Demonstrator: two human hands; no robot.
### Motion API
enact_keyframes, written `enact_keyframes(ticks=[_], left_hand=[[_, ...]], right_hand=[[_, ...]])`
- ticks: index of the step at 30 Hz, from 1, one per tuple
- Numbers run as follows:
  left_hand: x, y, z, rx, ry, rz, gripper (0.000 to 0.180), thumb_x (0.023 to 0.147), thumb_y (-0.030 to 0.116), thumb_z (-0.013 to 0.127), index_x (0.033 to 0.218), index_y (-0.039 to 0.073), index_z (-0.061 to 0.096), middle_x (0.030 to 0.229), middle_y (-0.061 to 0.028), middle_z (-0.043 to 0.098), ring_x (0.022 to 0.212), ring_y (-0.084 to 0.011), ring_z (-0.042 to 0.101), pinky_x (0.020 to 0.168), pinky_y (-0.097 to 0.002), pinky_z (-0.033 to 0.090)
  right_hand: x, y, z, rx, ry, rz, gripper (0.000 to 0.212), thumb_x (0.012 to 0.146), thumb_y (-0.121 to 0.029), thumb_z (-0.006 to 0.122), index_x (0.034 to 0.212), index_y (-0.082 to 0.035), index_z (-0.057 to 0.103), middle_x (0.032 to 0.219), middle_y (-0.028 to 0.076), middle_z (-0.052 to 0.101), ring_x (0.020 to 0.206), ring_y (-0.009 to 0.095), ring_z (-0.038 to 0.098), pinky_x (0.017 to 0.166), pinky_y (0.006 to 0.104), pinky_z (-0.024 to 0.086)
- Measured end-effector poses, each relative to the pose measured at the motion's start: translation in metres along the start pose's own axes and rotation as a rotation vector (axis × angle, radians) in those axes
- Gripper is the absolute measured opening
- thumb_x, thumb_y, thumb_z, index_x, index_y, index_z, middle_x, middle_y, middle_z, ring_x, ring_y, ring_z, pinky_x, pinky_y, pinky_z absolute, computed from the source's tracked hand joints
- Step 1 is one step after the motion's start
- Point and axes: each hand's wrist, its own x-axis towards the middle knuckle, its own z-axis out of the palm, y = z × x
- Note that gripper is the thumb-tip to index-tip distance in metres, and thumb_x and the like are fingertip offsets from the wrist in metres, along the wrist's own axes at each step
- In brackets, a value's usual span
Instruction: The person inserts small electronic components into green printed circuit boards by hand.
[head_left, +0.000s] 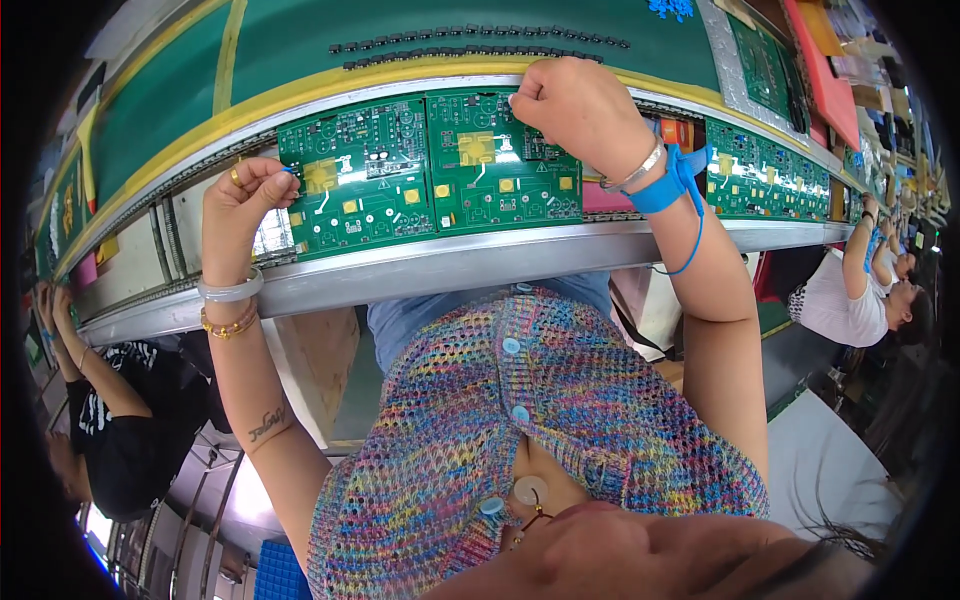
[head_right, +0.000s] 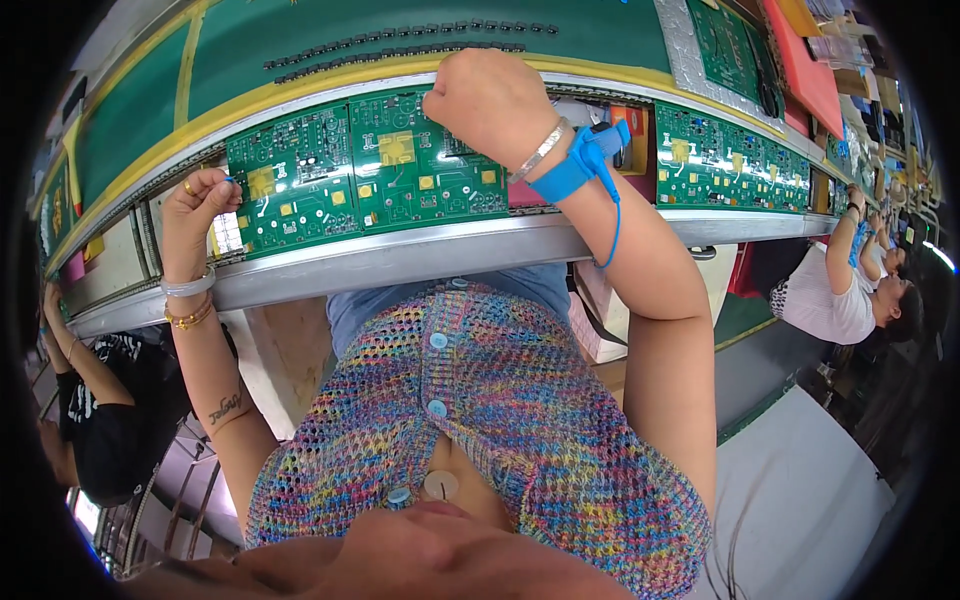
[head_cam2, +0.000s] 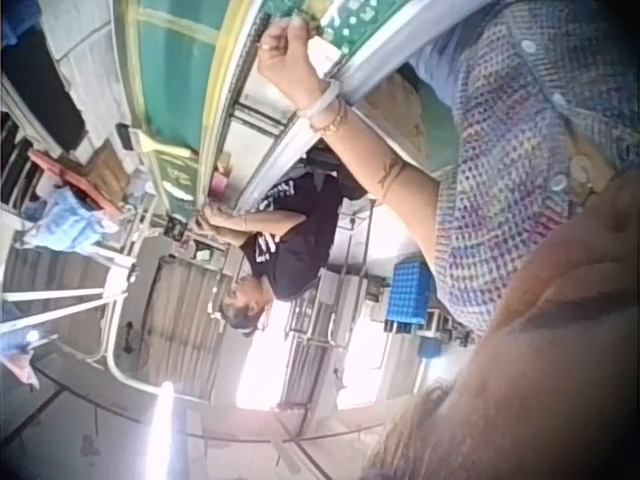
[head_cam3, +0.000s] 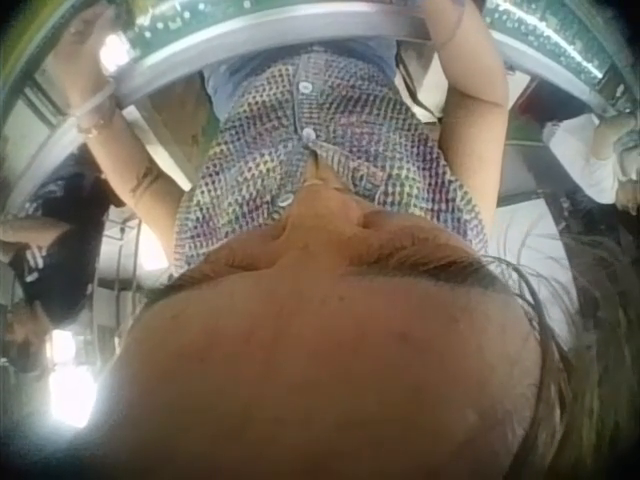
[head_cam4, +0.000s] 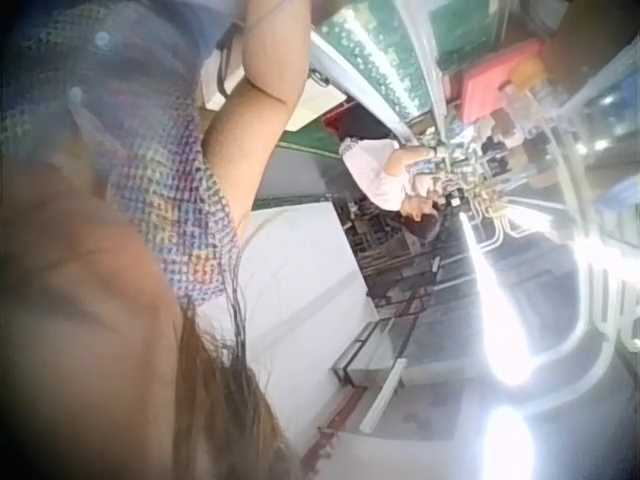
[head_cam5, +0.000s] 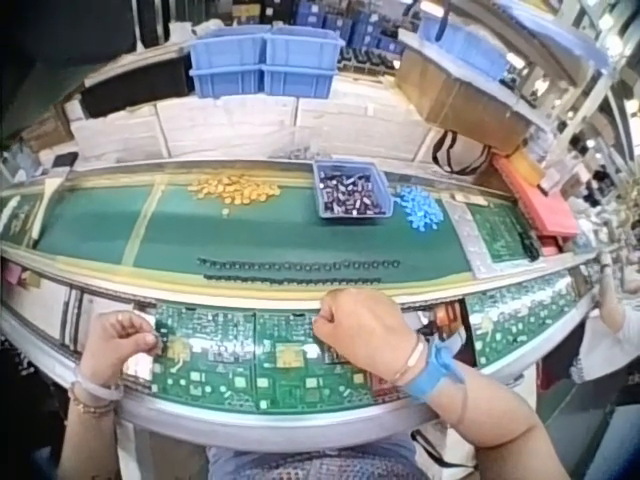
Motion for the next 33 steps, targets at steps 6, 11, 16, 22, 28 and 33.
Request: enact_keyframes(ticks=[6, 11, 16, 22, 28, 33], left_hand=[[0.0, -0.002, 0.004, 0.032, -0.014, -0.013, 0.015, 0.086, 0.009, 0.065, 0.096, -0.002, 0.065, 0.085, -0.0071, 0.068, 0.078, -0.0122, 0.065, 0.072, -0.0229, 0.051], [-0.001, 0.007, 0.033, -0.013, -0.071, -0.005, 0.017, 0.087, 0.01, 0.065, 0.098, -0.002, 0.066, 0.086, -0.0078, 0.069, 0.08, -0.0127, 0.066, 0.074, -0.0231, 0.051], [0.0, 0.028, 0.073, 0.322, 0.033, 0.129, 0.01, 0.083, 0.009, 0.067, 0.088, 0.0, 0.066, 0.082, -0.002, 0.065, 0.073, -0.0078, 0.058, 0.064, -0.0211, 0.046], [0.013, 0.032, 0.093, 0.713, 0.267, 0.435, 0.009, 0.073, 0.007, 0.071, 0.073, 0.002, 0.065, 0.076, -0.0058, 0.058, 0.067, -0.0202, 0.051, 0.062, -0.0303, 0.042], [0.018, 0.035, 0.101, 0.774, 0.28, 0.408, 0.01, 0.074, 0.01, 0.071, 0.073, 0.002, 0.064, 0.075, -0.0049, 0.057, 0.066, -0.0189, 0.051, 0.059, -0.03, 0.041], [0.024, 0.035, 0.11, 0.767, 0.256, 0.374, 0.01, 0.074, 0.01, 0.07, 0.072, 0.002, 0.064, 0.077, -0.0052, 0.057, 0.064, -0.0194, 0.05, 0.057, -0.0301, 0.04]], right_hand=[[-0.011, 0.005, -0.031, 0.083, 0.117, 0.008, 0.019, 0.075, -0.026, 0.066, 0.073, -0.007, 0.067, 0.063, 0.014, 0.061, 0.062, 0.032, 0.06, 0.062, 0.041, 0.049], [-0.024, 0.05, -0.05, 0.213, 0.346, 0.041, 0.013, 0.083, -0.012, 0.065, 0.093, -0.003, 0.064, 0.075, 0.007, 0.063, 0.066, 0.014, 0.059, 0.062, 0.0257, 0.048], [-0.019, 0.063, -0.035, 0.035, 0.413, -0.179, 0.012, 0.082, -0.007, 0.064, 0.094, -0.003, 0.064, 0.085, 0.006, 0.06, 0.075, 0.02, 0.06, 0.067, 0.0288, 0.049], [-0.01, 0.068, -0.023, -0.097, 0.464, -0.299, 0.01, 0.08, -0.01, 0.065, 0.088, -0.003, 0.064, 0.082, 0.007, 0.06, 0.076, 0.027, 0.059, 0.066, 0.0338, 0.047], [-0.009, 0.071, -0.018, -0.057, 0.481, -0.289, 0.01, 0.08, -0.008, 0.064, 0.089, -0.003, 0.064, 0.082, 0.007, 0.06, 0.076, 0.026, 0.059, 0.067, 0.0332, 0.047], [-0.011, 0.066, -0.025, 0.036, 0.449, -0.251, 0.01, 0.079, -0.006, 0.065, 0.089, -0.003, 0.064, 0.082, 0.008, 0.06, 0.077, 0.025, 0.059, 0.068, 0.0331, 0.047]])
